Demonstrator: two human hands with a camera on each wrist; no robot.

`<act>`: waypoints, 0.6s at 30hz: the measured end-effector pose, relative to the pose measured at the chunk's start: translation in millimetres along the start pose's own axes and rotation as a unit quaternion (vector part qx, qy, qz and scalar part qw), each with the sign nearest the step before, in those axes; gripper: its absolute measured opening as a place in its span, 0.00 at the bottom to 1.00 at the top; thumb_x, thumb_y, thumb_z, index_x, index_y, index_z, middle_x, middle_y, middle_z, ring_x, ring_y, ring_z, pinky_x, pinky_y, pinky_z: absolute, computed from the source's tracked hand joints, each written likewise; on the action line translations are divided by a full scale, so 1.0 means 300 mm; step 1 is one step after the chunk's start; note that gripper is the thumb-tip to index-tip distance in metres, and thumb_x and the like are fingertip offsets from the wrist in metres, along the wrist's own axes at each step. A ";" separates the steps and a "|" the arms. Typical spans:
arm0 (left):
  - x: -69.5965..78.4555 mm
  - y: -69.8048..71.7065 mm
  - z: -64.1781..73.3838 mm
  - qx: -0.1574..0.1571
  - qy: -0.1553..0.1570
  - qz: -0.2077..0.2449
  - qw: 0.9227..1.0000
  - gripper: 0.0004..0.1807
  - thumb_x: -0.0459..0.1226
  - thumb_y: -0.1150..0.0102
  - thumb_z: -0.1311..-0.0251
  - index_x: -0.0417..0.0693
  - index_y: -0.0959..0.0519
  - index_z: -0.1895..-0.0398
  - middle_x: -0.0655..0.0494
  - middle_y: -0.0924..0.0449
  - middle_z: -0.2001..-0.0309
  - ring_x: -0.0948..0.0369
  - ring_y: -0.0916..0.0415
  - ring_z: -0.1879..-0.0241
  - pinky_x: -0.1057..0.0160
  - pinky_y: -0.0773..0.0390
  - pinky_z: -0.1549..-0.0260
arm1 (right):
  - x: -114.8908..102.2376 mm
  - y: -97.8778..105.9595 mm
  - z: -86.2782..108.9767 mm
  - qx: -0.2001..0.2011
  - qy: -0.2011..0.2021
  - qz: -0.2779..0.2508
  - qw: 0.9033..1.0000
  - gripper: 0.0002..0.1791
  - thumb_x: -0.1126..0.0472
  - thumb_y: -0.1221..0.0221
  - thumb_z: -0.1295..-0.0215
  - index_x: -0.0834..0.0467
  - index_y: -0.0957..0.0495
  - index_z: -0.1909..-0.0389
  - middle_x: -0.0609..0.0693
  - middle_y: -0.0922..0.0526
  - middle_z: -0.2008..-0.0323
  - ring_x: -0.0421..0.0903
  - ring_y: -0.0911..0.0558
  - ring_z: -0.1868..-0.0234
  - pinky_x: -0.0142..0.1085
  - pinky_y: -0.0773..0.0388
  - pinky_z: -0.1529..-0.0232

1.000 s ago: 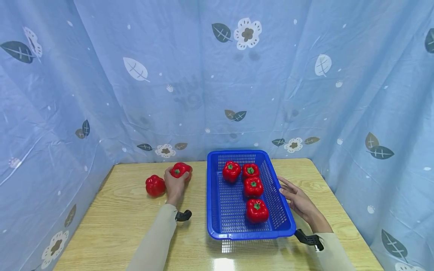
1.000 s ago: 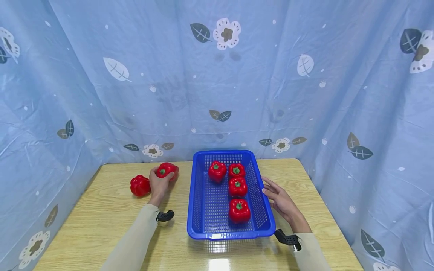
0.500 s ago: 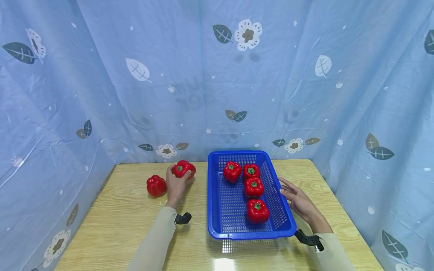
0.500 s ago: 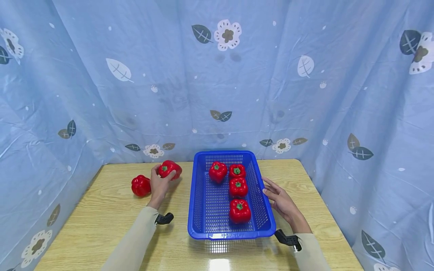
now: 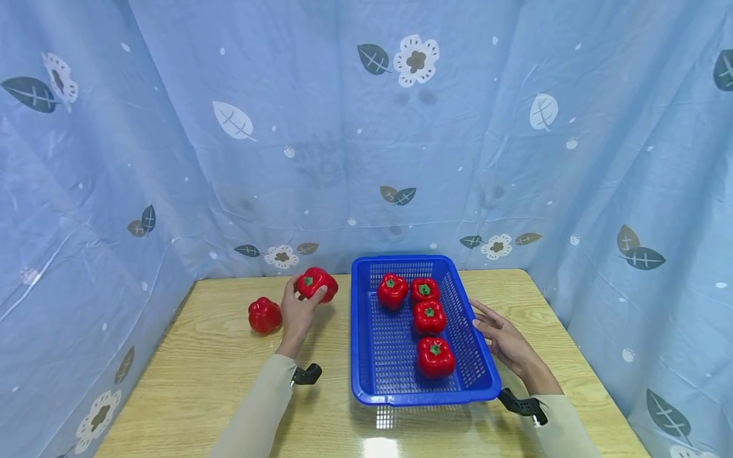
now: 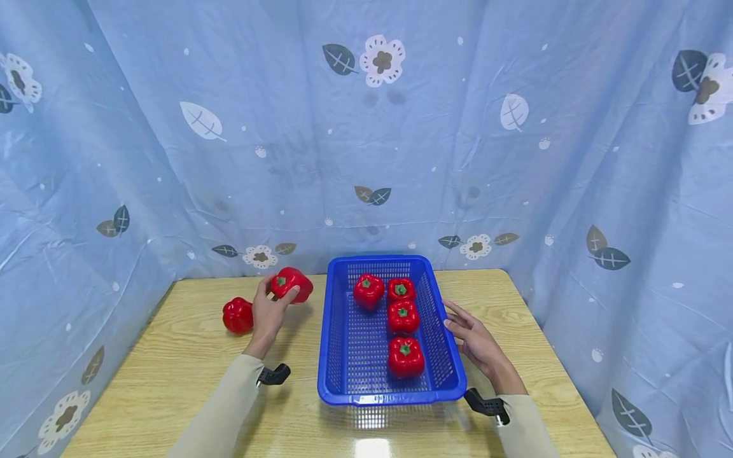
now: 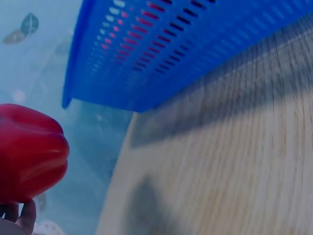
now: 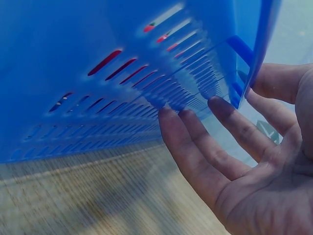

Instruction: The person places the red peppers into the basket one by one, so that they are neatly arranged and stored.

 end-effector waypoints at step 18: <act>0.249 -0.069 0.118 -0.087 -0.068 0.002 0.994 0.41 0.44 0.29 0.46 0.53 0.38 0.30 0.49 0.35 0.33 0.44 0.34 0.33 0.45 0.20 0.45 | -0.007 -0.004 0.006 0.001 0.002 -0.006 1.000 0.35 0.56 0.48 0.26 0.47 0.50 0.22 0.40 0.21 0.43 0.43 0.16 0.48 0.45 0.15 0.52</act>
Point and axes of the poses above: each hand's wrist, its own z-axis away from the middle knuckle, its own y-axis out of the back of the hand, x = y × z, the point moved 10 cm from there along -z, towards the middle knuckle
